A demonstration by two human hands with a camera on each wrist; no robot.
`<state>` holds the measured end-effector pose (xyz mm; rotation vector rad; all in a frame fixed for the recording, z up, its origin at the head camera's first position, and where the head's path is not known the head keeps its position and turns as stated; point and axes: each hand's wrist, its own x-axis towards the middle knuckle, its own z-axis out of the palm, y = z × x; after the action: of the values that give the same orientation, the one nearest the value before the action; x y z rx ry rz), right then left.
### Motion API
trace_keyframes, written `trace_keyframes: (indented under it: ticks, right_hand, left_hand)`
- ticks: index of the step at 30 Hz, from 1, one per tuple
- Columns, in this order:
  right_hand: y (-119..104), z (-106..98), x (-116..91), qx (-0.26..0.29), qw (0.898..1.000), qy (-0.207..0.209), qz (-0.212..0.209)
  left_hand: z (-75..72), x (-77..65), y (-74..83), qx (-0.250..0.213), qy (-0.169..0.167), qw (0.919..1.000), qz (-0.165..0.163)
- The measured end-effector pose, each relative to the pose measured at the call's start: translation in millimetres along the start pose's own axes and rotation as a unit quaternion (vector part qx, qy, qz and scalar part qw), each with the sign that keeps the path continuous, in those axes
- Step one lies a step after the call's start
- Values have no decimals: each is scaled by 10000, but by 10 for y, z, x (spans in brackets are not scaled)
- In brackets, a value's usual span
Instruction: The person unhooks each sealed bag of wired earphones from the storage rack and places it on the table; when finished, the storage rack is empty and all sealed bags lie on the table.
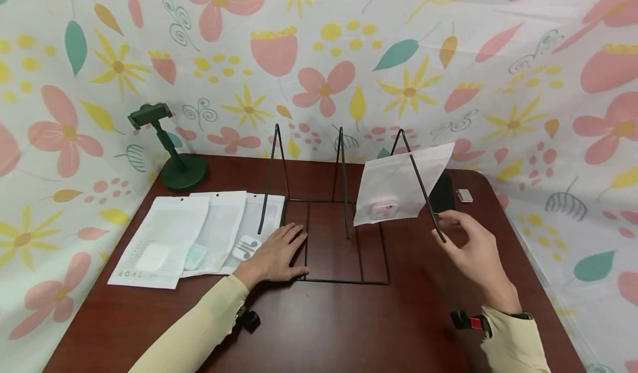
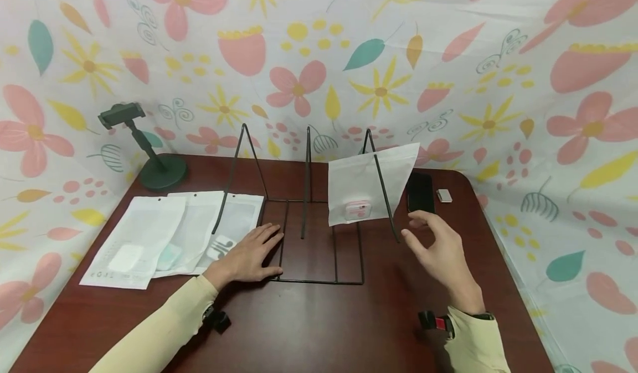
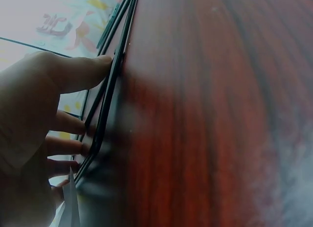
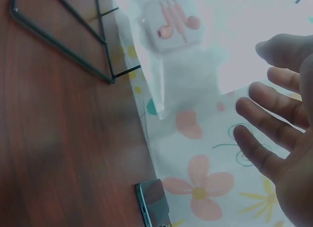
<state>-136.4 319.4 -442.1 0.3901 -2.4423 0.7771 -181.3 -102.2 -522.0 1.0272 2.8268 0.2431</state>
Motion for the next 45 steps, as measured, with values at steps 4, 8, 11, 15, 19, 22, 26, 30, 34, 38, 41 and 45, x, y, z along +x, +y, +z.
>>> trace_keyframes:
  ticks: [4,8,11,15,19,22,26,30,34,38,41,45]
  right_hand:
    - [-42,-51,48,434,9986,299,-12]
    - [-46,-81,120,793,9961,369,102]
    - [-45,-79,181,870,9951,453,96]
    - [-139,-67,258,1030,9931,556,29]
    - [-273,-51,335,1298,9902,513,-31]
    - [-276,-13,389,1440,9886,438,-85]
    - [-228,56,435,1631,9860,329,-67]
    - [-163,116,430,1960,9802,268,105]
    - [-95,172,428,2320,9719,296,265]
    - [-65,213,449,2406,9697,305,304]
    - [-47,240,468,2425,9693,246,313]
    - [29,297,488,2756,9604,210,362]
  left_hand:
    - [-18,-11,-10,-4,36,10000,10]
    - [-26,-7,-11,-12,6,10000,-26]
    - [-30,0,-8,-48,-2,10000,-50]
    - [-34,3,-8,-52,-12,10000,-63]
    - [-47,4,-6,-12,-41,10000,-70]
    - [-56,7,-11,5,-53,10000,-73]
    - [-50,6,-22,56,-74,9999,-78]
    - [-34,9,-16,52,-139,9999,-64]
    - [-27,21,1,28,-180,9998,-82]
    - [-20,23,13,1,-234,9997,-122]
    - [-18,16,15,-22,-254,9996,-158]
    - [-18,9,15,-32,-254,9996,-147]
